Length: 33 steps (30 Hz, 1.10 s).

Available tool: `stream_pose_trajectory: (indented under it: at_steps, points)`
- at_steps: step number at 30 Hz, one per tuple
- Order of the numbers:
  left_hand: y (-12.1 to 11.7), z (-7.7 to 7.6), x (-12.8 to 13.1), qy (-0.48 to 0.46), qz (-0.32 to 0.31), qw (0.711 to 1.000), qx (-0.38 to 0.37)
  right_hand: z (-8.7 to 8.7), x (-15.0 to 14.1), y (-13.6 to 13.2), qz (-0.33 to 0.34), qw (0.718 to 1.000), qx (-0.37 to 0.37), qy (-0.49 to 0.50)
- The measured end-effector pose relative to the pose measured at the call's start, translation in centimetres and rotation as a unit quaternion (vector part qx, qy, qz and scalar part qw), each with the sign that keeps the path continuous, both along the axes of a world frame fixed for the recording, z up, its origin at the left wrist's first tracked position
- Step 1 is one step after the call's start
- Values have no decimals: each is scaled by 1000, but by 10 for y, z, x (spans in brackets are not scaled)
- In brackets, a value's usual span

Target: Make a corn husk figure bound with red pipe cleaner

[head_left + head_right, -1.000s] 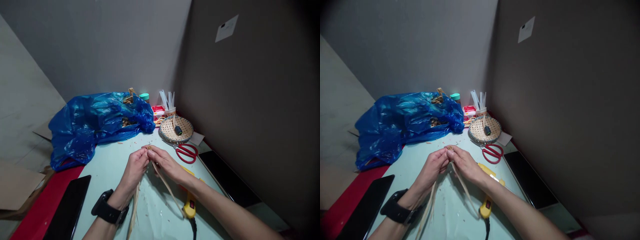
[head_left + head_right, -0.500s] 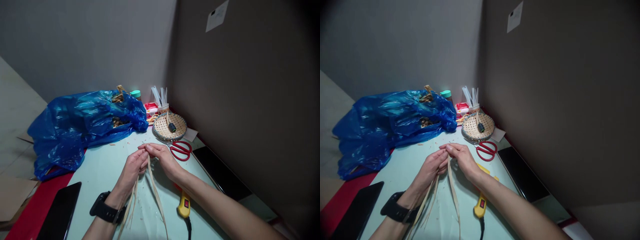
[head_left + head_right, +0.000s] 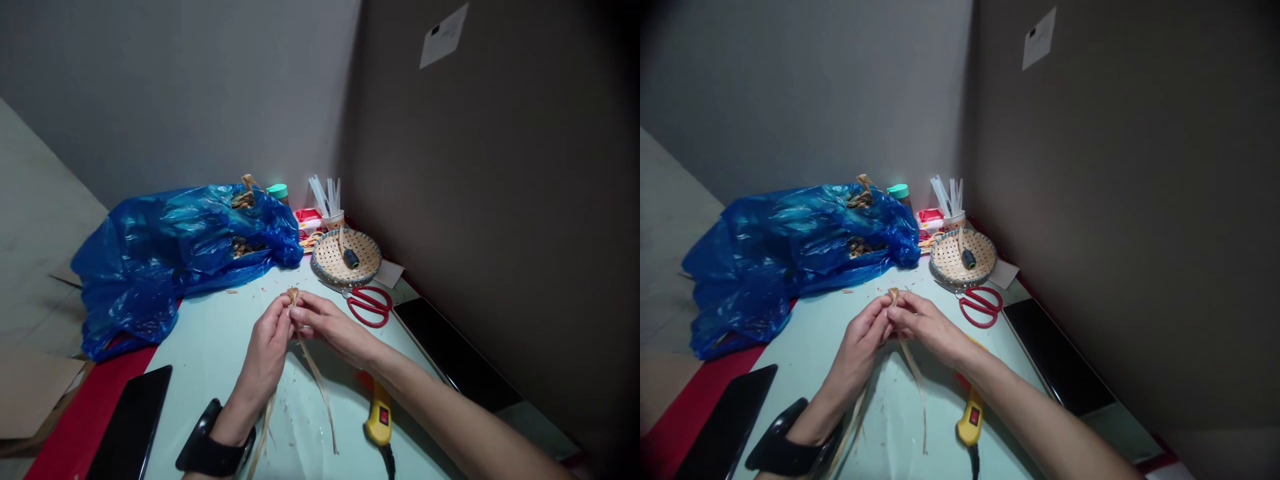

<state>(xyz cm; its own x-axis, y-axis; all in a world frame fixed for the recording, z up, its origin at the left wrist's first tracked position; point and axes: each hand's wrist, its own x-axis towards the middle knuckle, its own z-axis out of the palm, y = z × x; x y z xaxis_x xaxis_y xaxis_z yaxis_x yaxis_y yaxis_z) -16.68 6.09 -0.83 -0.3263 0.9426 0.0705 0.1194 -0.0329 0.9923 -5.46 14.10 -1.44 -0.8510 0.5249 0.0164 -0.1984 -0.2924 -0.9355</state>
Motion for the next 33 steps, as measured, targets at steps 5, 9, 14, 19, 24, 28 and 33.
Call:
stream_pose_trajectory:
  at_steps: [5,9,14,19,24,28,33]
  points:
    - [-2,2,-3,-58,-2,998,-12,-5,0,0,18,996,88,-6]
    - [-3,4,-7,-44,-12,999,-21,-4,2,2,-10,978,198,-69]
    - [-4,9,-8,31,-11,998,-45,-2,3,3,-70,954,275,-97]
    - [-5,6,-8,127,3,991,-43,-4,3,2,-98,955,265,-89]
    - [-3,3,-12,187,65,980,-21,-4,3,5,-176,942,262,-119]
    - [-4,7,-5,264,161,950,40,-3,1,4,-196,942,246,-116]
    - [-10,2,21,309,180,928,106,0,0,0,-183,967,165,-61]
